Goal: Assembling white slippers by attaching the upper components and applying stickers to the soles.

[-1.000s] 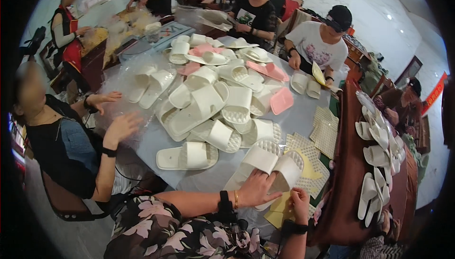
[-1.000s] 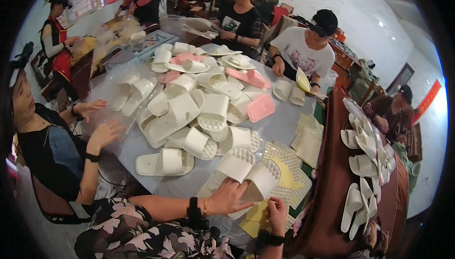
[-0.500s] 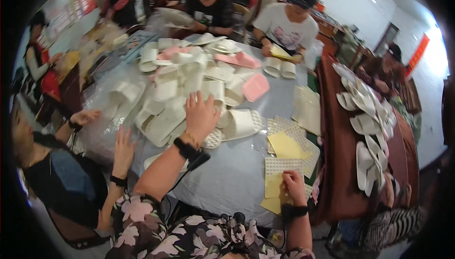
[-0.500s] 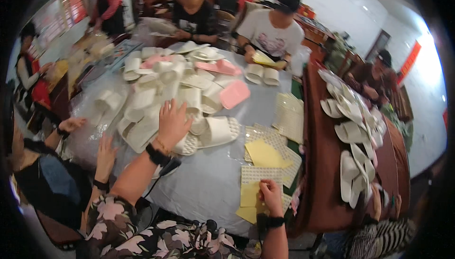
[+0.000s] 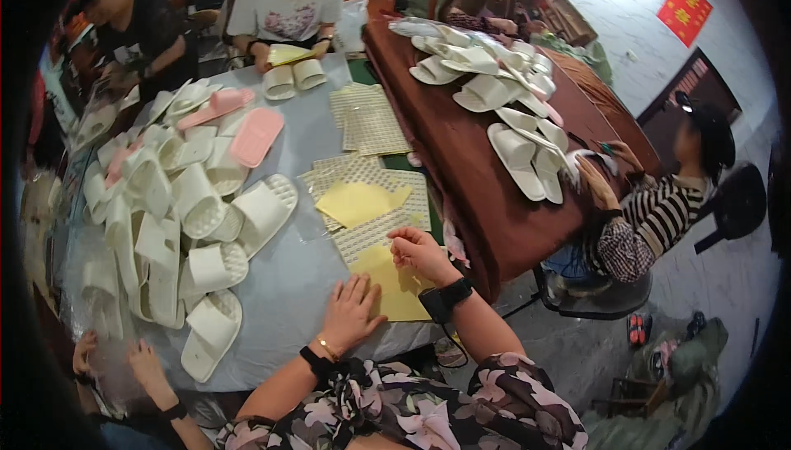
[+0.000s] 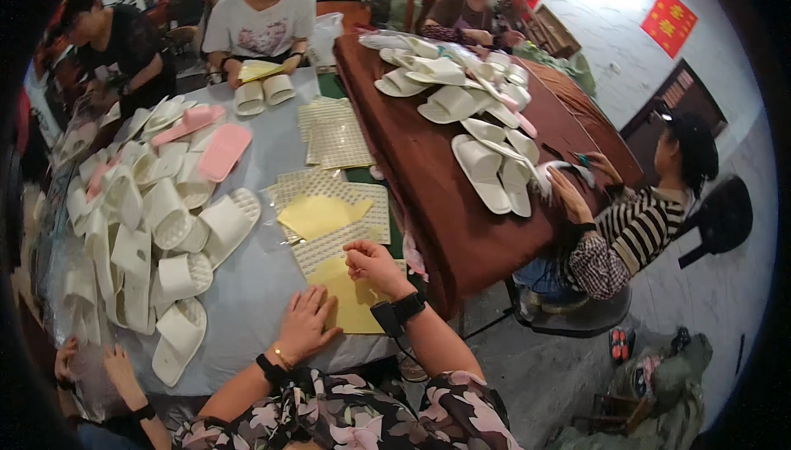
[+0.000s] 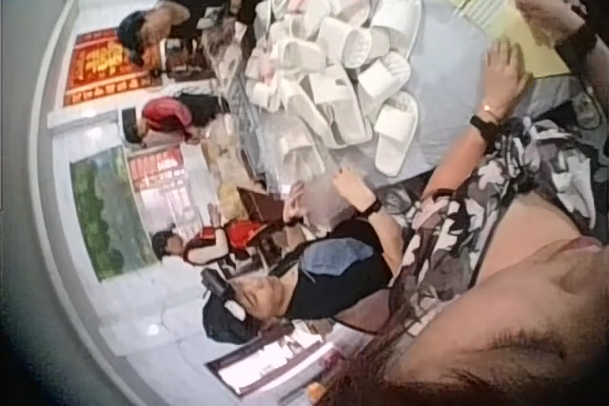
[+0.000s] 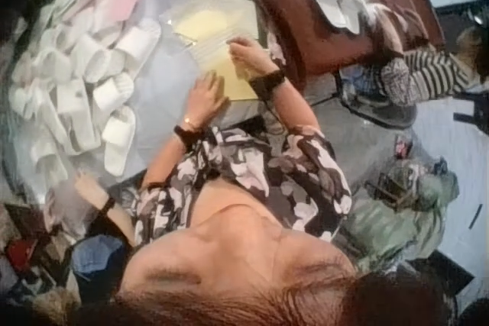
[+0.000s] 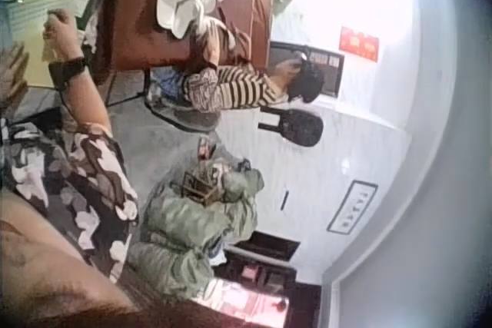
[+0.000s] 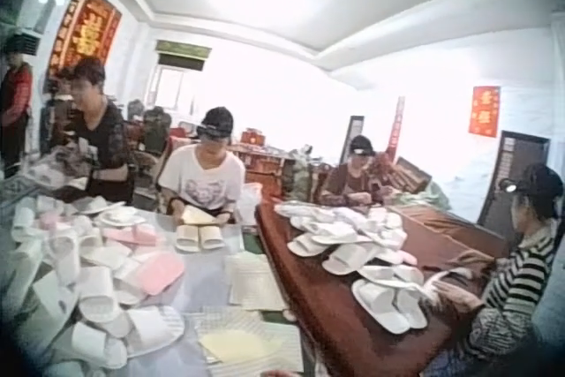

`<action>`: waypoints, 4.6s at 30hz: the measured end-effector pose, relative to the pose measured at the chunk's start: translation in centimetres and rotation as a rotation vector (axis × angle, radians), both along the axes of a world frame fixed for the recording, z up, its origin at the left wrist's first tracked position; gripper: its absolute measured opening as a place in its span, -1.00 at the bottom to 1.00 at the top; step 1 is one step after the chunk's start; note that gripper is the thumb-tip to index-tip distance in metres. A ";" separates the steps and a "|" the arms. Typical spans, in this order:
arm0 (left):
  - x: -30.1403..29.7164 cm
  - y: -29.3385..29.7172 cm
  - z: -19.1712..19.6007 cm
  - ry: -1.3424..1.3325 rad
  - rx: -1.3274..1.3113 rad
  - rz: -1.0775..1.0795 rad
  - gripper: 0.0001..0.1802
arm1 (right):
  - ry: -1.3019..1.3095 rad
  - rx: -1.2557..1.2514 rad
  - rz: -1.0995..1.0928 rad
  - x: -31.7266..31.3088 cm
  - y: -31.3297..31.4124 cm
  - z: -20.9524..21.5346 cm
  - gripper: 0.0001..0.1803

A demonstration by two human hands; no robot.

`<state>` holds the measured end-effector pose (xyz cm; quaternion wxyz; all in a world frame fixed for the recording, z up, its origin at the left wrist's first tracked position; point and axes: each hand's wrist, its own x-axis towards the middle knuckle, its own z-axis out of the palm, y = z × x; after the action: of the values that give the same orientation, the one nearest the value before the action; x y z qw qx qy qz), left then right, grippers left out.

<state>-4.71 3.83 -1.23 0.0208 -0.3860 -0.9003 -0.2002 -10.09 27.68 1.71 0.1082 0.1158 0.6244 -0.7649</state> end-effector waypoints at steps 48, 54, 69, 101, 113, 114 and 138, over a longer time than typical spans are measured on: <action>-0.1 -5.7 2.0 -0.168 0.704 0.396 -0.33 | 0.551 1.004 0.215 2.9 -5.1 9.6 -0.46; -0.1 -8.8 2.0 -0.190 0.745 0.501 -0.23 | 0.595 1.080 0.380 2.8 -10.8 3.8 -0.46; 0.3 -8.4 1.4 -0.119 0.549 0.445 -0.17 | 0.366 0.962 0.096 2.3 -3.8 -0.4 -0.60; -2.4 -2.5 1.7 -0.090 0.355 -0.093 -0.32 | 0.305 0.878 0.130 2.8 -4.2 -0.6 -0.58; -2.4 -2.4 1.5 -0.040 0.351 -0.094 -0.47 | 0.329 0.872 0.122 2.7 -4.5 -0.3 -0.57; -2.4 -2.4 1.6 -0.035 0.343 -0.093 -0.47 | 0.334 0.881 0.121 2.8 -4.6 -0.2 -0.58; -2.4 -2.2 1.6 -0.024 0.330 -0.078 -0.44 | 0.385 0.973 0.193 4.3 -6.7 0.7 -0.82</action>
<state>-7.11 1.60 0.37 0.0655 -0.4094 -0.8398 -0.3505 -5.76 20.99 2.44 -0.0048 -0.0479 0.9234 -0.3807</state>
